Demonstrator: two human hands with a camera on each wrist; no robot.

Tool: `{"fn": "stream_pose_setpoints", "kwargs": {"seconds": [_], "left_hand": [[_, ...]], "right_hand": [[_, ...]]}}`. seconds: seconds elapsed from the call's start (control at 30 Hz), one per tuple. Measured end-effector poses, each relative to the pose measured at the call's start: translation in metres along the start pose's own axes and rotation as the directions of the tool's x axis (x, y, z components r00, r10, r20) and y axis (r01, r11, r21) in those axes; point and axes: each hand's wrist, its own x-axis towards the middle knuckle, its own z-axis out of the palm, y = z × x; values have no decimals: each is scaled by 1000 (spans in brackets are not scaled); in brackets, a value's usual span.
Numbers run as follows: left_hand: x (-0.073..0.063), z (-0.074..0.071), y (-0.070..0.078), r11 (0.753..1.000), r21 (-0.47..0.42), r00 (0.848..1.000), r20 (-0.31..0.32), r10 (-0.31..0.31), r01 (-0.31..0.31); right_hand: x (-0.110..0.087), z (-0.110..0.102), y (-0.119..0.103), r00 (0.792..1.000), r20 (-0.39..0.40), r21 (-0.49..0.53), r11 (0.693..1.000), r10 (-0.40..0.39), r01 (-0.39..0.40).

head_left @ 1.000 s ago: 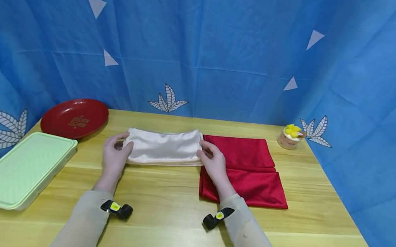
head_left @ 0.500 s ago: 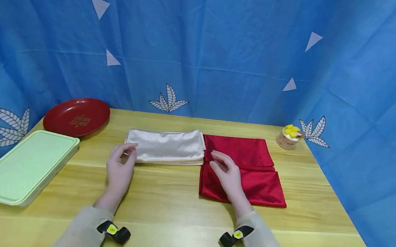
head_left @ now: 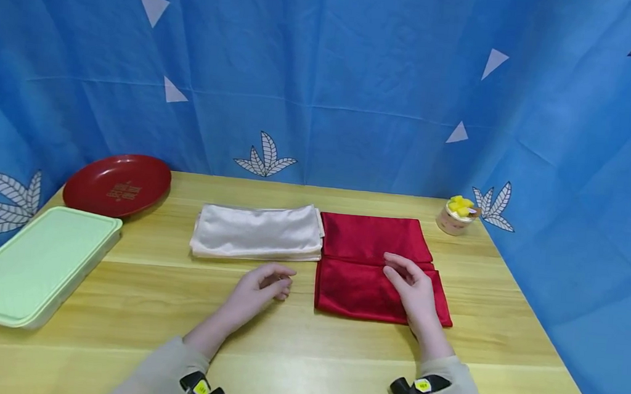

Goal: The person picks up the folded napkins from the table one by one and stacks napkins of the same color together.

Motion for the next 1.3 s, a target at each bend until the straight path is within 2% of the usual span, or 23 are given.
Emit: {"fn": "stream_pose_setpoints", "kwargs": {"seconds": [0.03,0.1,0.23,0.3,0.43,0.5,0.67,0.73,0.93,1.03,1.07,1.13,1.23,1.3], "left_hand": [[1,3,0,1000,11,1000,21,4,-5],[4,8,-1,995,90,998,57,25,-30],[10,16,-2,962,265,995,90,42,-65],[13,19,-2,945,318,994,101,45,-75],[18,23,-2,944,323,992,119,28,-66],[20,25,-2,946,317,991,133,20,-62],[25,28,0,956,292,985,170,-31,-20],[27,29,1,961,276,980,192,-49,-6],[36,34,3,980,197,955,282,-96,40],[40,39,4,977,205,944,307,-119,57],[42,41,4,973,223,943,307,-126,57],[45,46,4,954,300,948,296,-114,21],[47,54,4,907,418,961,267,-67,-53],[49,59,3,878,469,970,242,-30,-89]], "right_hand": [[1,-7,1,1000,-5,-26,1000,11,-11],[4,-22,4,1000,-14,-63,998,22,-23],[6,-49,7,999,-28,-126,992,21,-24],[6,-61,7,999,-37,-165,986,16,-22],[5,-82,7,998,-49,-249,968,33,-44],[3,-93,8,997,-36,-248,965,73,-80],[0,-114,11,981,98,-270,953,167,-135],[-1,-119,11,971,152,-312,941,183,-128],[-3,-122,7,950,226,-430,897,216,-102],[-3,-120,6,934,279,-458,885,225,-76],[-2,-119,6,928,298,-458,886,225,-68],[-2,-117,6,916,338,-457,888,218,-43],[-2,-115,7,909,360,-446,894,210,-30],[-2,-115,8,913,351,-435,900,210,-40]]}}
